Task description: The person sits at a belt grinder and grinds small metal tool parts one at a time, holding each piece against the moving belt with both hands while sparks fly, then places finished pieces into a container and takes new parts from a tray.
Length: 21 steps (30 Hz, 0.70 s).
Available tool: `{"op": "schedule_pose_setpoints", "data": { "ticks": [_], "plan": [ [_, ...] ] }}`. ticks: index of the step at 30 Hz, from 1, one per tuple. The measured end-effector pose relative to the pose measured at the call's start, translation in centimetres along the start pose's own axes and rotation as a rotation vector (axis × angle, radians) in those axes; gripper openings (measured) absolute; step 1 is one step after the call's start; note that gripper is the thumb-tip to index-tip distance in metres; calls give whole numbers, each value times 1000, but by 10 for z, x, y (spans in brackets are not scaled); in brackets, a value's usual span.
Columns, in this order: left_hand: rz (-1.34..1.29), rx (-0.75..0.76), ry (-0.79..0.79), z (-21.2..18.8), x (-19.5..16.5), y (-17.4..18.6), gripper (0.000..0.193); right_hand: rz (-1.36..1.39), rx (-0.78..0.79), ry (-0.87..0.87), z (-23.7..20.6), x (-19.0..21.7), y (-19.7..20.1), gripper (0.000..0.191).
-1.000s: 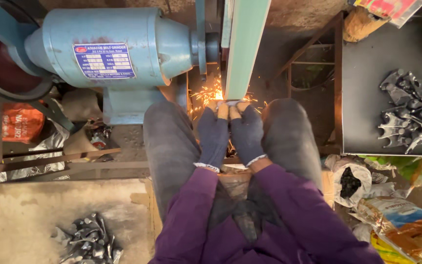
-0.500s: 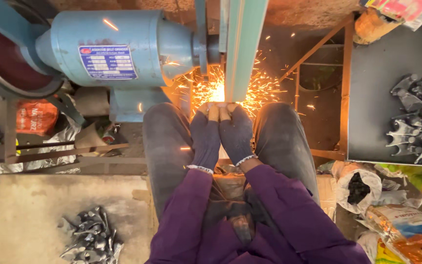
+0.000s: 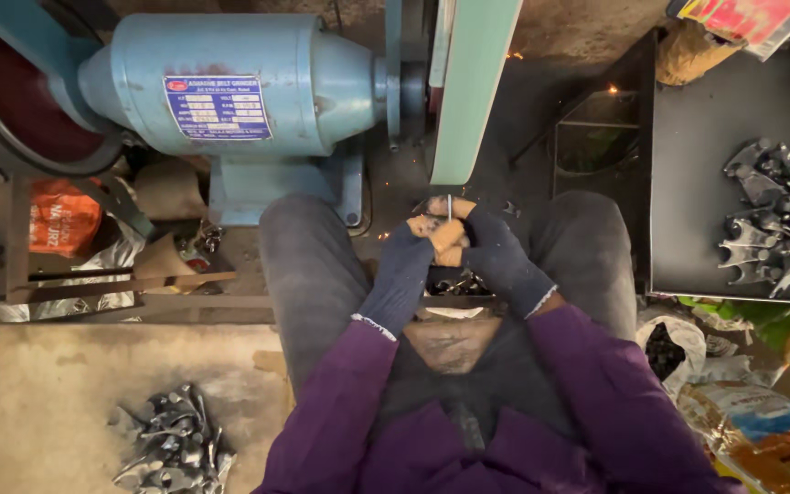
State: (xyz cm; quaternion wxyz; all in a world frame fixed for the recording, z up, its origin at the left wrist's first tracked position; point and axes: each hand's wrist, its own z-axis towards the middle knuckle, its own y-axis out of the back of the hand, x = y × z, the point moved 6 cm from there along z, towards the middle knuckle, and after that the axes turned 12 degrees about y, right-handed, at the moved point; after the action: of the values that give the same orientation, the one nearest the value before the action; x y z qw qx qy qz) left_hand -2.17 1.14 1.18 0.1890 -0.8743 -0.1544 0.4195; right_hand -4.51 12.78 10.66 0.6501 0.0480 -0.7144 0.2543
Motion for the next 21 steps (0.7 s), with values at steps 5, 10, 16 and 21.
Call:
{"op": "schedule_pose_setpoints", "data": {
  "ticks": [5, 10, 16, 21],
  "plan": [
    [-376, 146, -35, 20, 2, -1, 22, 132, -103, -75, 10, -24, 11, 51],
    [-317, 35, -47, 26, -3, -1, 26, 249, -111, -123, 24, -34, 14, 44],
    [-44, -72, -30, -1, -23, -2, 22, -234, -39, 74, 11, -7, 8, 62],
    [368, -208, -311, -15, -25, -2, 23, -621, -139, 101, -15, 5, 9, 80]
  ]
}}
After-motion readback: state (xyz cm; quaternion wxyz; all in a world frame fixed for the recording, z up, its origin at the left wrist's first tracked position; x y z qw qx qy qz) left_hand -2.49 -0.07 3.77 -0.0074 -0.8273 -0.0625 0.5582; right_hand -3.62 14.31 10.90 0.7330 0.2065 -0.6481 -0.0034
